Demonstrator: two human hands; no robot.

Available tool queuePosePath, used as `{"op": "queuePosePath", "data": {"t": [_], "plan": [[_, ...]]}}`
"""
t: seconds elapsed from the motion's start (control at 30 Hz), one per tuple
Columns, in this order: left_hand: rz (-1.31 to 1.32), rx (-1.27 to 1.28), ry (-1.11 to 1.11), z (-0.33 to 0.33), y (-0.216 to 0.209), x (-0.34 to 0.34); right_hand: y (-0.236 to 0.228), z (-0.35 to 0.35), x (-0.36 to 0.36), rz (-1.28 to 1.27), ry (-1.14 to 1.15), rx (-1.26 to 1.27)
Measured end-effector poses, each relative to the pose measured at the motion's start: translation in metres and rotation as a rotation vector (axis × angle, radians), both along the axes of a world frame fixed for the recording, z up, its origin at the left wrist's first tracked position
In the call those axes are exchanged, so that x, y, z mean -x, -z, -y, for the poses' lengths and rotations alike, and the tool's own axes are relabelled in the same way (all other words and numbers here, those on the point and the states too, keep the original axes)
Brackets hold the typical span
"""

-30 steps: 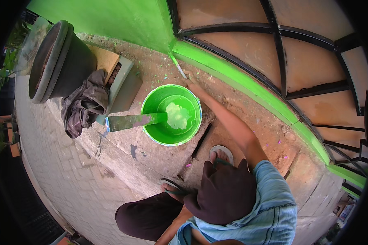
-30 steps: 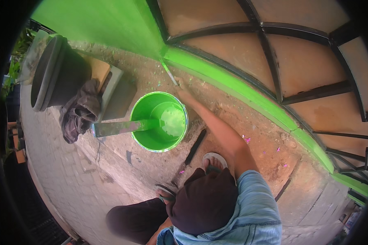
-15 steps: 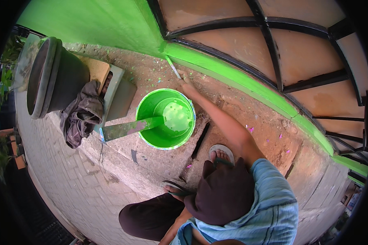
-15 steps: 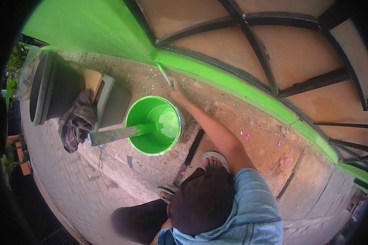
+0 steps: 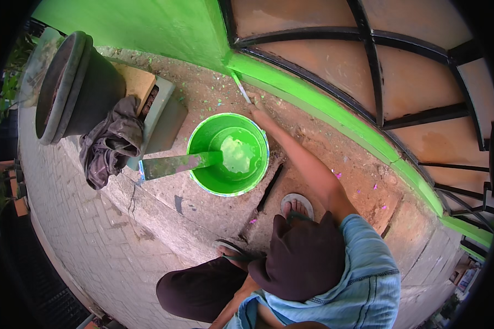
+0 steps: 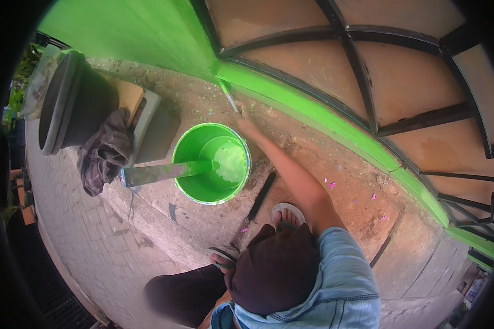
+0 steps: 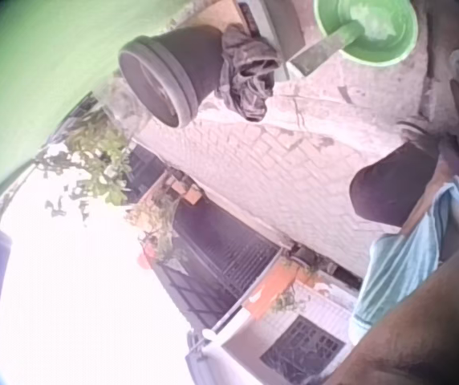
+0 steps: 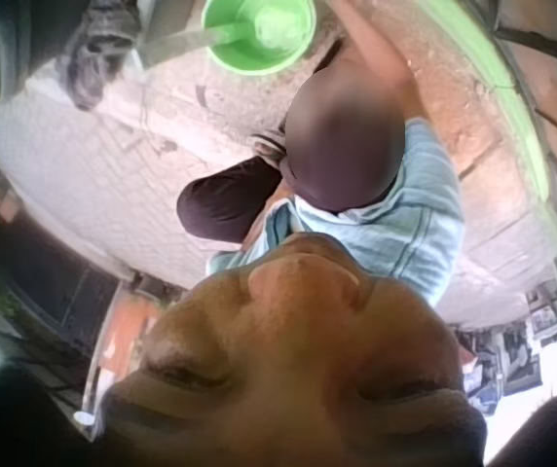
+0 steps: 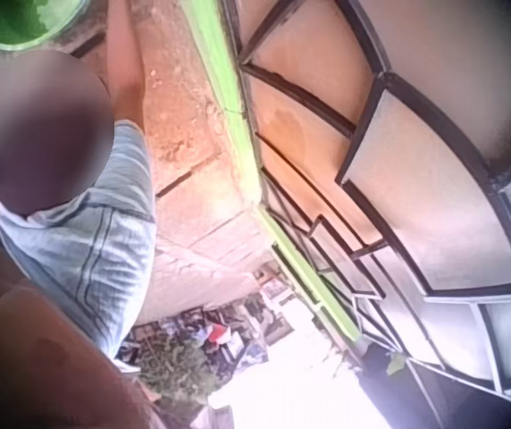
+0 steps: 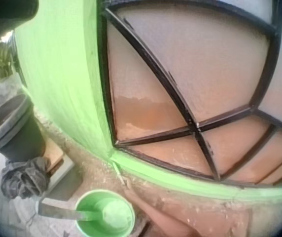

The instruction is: The person wipes the wall base with a cloth, then uses a paintbrush to apply bright green paint along the bottom edge of a wall and metal frame. The person repeatedly dips the brush into a green bucket and paints the base area.

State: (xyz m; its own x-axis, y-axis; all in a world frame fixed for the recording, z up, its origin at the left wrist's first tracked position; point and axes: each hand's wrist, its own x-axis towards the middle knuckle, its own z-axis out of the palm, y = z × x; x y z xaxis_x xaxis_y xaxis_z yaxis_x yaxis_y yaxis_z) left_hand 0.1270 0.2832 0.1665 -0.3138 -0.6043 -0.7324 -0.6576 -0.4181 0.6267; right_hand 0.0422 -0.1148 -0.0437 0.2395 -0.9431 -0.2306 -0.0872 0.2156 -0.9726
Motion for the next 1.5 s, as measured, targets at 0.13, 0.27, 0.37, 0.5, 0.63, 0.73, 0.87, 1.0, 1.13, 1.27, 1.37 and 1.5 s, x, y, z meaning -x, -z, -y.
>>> {"op": "queuePosePath", "data": {"t": [0.13, 0.27, 0.37, 0.5, 0.63, 0.73, 0.87, 1.0, 1.13, 1.27, 1.37, 1.5], "plan": [[-0.004, -0.004, -0.017, -0.002, 0.0, -0.002, 0.003, -0.039, 0.022, 0.067, 0.176, 0.038], [-0.012, -0.007, -0.031, -0.002, 0.001, -0.002, -0.011, -0.057, 0.052, 0.005, 0.122, -0.002], [-0.009, -0.021, -0.037, -0.005, 0.001, -0.003, -0.016, -0.052, 0.038, 0.028, 0.019, 0.025], [-0.032, -0.021, -0.003, -0.001, 0.003, 0.004, 0.021, -0.006, 0.017, -0.05, -0.032, 0.126], [-0.033, -0.019, -0.001, 0.003, 0.002, 0.008, 0.009, -0.002, 0.018, -0.004, 0.056, 0.098], [-0.027, -0.01, -0.024, 0.002, -0.003, 0.008, -0.019, -0.027, 0.03, -0.022, 0.063, 0.019], [-0.004, 0.054, -0.064, 0.006, -0.014, 0.007, -0.031, -0.063, 0.073, -0.157, 0.029, 0.126], [0.098, 0.311, -0.116, 0.004, -0.004, -0.006, -0.108, -0.079, 0.118, -0.284, -0.064, 0.055], [0.302, 0.546, -0.099, 0.012, -0.02, -0.001, -0.204, -0.056, 0.139, -0.609, -0.175, 0.163], [0.292, 0.527, -0.109, -0.008, -0.016, 0.004, -0.252, -0.027, 0.095, -1.022, -0.409, 0.556], [0.323, 0.441, -0.094, -0.011, -0.024, 0.002, -0.26, 0.002, 0.059, -0.964, -0.576, 0.688], [0.311, 0.438, -0.086, -0.01, -0.024, 0.001, -0.239, 0.03, 0.019, -1.08, -0.743, 0.874]]}}
